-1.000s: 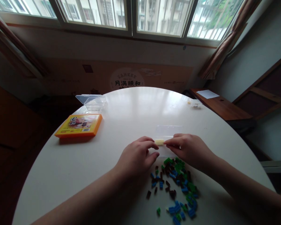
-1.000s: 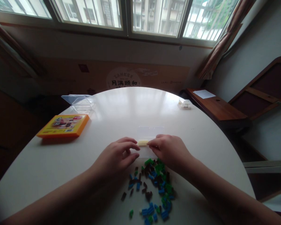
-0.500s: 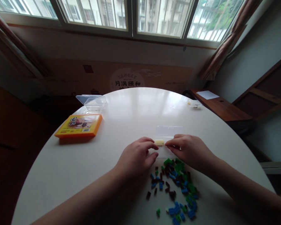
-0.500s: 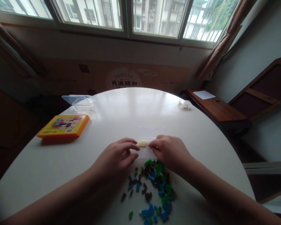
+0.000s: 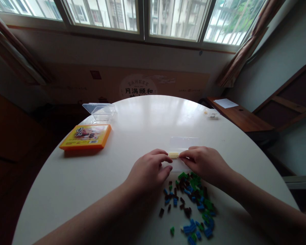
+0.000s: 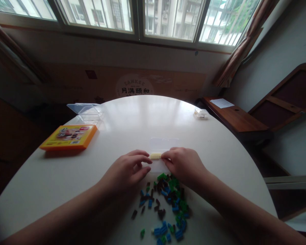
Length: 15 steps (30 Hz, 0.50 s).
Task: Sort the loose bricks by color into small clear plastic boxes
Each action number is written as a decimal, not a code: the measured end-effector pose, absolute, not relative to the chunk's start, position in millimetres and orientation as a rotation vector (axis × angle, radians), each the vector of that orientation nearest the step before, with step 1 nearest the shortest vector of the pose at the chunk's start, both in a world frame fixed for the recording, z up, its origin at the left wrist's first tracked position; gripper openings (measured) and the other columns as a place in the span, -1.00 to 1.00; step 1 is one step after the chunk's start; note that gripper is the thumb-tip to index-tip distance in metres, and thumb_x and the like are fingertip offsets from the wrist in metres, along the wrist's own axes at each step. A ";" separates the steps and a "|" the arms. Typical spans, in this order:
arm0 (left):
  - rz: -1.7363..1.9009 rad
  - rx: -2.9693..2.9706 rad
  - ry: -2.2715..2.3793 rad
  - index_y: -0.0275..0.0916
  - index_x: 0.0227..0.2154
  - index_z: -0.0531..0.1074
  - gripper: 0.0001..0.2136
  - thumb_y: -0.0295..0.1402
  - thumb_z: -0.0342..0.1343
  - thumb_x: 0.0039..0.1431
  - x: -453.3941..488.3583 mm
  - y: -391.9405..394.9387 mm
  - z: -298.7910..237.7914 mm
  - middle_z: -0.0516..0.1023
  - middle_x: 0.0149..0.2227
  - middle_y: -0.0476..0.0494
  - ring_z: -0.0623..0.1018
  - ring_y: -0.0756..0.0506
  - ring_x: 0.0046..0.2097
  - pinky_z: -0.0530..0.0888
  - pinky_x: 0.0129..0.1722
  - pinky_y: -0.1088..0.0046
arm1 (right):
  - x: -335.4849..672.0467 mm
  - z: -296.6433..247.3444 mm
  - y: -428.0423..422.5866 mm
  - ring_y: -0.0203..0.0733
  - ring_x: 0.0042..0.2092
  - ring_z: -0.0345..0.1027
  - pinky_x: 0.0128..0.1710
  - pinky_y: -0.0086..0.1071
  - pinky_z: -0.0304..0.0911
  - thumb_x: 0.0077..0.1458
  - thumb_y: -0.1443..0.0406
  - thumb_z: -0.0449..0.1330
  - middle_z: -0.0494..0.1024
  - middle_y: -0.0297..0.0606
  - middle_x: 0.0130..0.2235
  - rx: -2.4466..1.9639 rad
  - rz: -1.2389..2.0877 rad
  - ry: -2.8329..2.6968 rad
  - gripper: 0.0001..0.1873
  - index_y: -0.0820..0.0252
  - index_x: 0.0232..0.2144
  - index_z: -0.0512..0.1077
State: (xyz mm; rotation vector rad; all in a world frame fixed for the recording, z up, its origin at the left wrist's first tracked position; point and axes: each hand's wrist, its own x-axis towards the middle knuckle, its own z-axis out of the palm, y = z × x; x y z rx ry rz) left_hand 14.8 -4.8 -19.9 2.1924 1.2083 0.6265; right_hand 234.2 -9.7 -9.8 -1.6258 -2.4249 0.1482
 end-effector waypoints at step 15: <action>0.619 2.188 1.201 -0.14 -0.25 0.58 -0.83 -0.32 0.12 0.14 14.6 -5.5 -20.3 0.54 -0.04 -0.08 0.51 0.02 -0.41 0.50 -0.27 0.44 | 233.9 -11.5 -9.8 -0.24 -0.31 0.47 -0.35 -0.38 0.22 0.17 0.25 0.15 0.63 -0.44 -0.29 -1.629 0.191 -2.406 -0.79 -0.11 -0.26 0.60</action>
